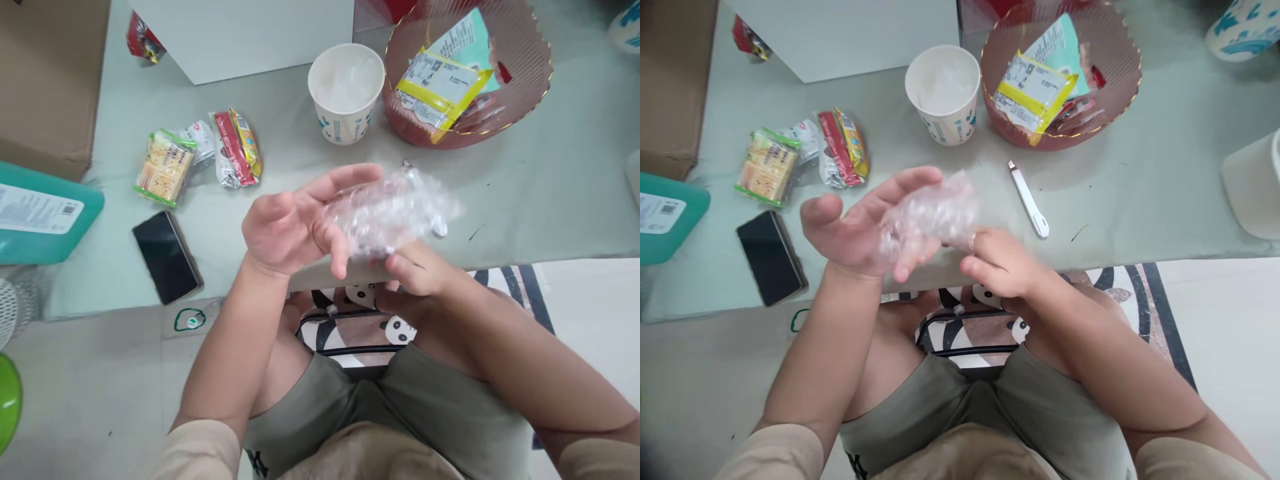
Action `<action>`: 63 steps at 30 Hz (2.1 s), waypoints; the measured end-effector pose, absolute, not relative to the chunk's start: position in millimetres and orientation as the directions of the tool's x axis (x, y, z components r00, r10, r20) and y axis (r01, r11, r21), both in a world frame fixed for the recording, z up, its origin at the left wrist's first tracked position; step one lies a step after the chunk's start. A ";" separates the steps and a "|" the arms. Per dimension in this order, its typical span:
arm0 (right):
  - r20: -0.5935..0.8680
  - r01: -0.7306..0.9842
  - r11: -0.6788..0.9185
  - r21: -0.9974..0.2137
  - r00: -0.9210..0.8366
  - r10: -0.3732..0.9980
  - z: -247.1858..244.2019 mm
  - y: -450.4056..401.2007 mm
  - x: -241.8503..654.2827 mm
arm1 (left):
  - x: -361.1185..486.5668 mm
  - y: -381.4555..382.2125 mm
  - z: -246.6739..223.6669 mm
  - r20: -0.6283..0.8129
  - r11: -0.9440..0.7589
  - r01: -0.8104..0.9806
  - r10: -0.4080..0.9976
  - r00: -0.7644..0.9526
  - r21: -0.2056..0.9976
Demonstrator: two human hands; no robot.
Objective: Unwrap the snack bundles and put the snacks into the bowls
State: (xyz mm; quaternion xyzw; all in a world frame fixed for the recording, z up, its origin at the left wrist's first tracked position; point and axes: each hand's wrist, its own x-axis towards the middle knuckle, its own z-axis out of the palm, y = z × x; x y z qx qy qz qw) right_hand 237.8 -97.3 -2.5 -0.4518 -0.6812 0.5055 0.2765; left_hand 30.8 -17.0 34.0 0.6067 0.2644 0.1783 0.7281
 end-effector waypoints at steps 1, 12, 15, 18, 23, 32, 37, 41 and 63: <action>-0.066 0.372 0.129 -0.919 -0.470 0.880 -3.1 -97.8 236.2 | 31.8 -14.2 33.6 -0.196 0.223 0.079 0.570 0.798 0.972; -0.044 0.463 0.195 -0.865 -0.456 0.889 -3.4 -99.4 235.3 | 20.8 -5.5 30.7 -0.311 0.173 0.259 0.509 0.802 0.950; -0.091 0.347 0.067 -0.935 -0.419 0.904 2.8 -100.3 237.7 | 25.7 -7.5 26.5 -0.259 0.042 0.276 0.507 0.822 0.960; -0.183 0.308 -0.072 -0.949 -0.349 0.919 8.1 -101.1 238.0 | 30.7 -8.4 22.4 -0.250 -0.019 0.316 0.567 0.785 0.949; -0.248 0.379 -0.156 -0.912 -0.210 0.946 10.0 -98.2 236.5 | 30.9 -8.1 20.5 -0.257 -0.040 0.344 0.586 0.769 0.938; -0.343 -0.037 -0.375 -0.926 -0.331 0.879 14.2 -101.8 245.3 | 34.0 -7.4 23.5 -0.388 -0.106 0.563 0.620 0.682 0.820; -0.319 -0.031 -0.338 -0.941 -0.253 0.913 13.5 -99.6 248.5 | 31.8 -4.7 30.4 -0.457 -0.096 0.564 0.482 0.747 0.820; -0.284 0.280 -0.238 -0.930 -0.138 0.949 3.4 -94.5 248.5 | 27.7 -5.0 33.4 -0.371 -0.062 0.434 0.417 0.830 0.899; -0.180 0.850 0.149 -0.505 -0.273 0.945 -7.2 -90.1 228.4 | 43.1 -9.3 10.5 0.070 -0.233 0.105 0.636 0.768 0.967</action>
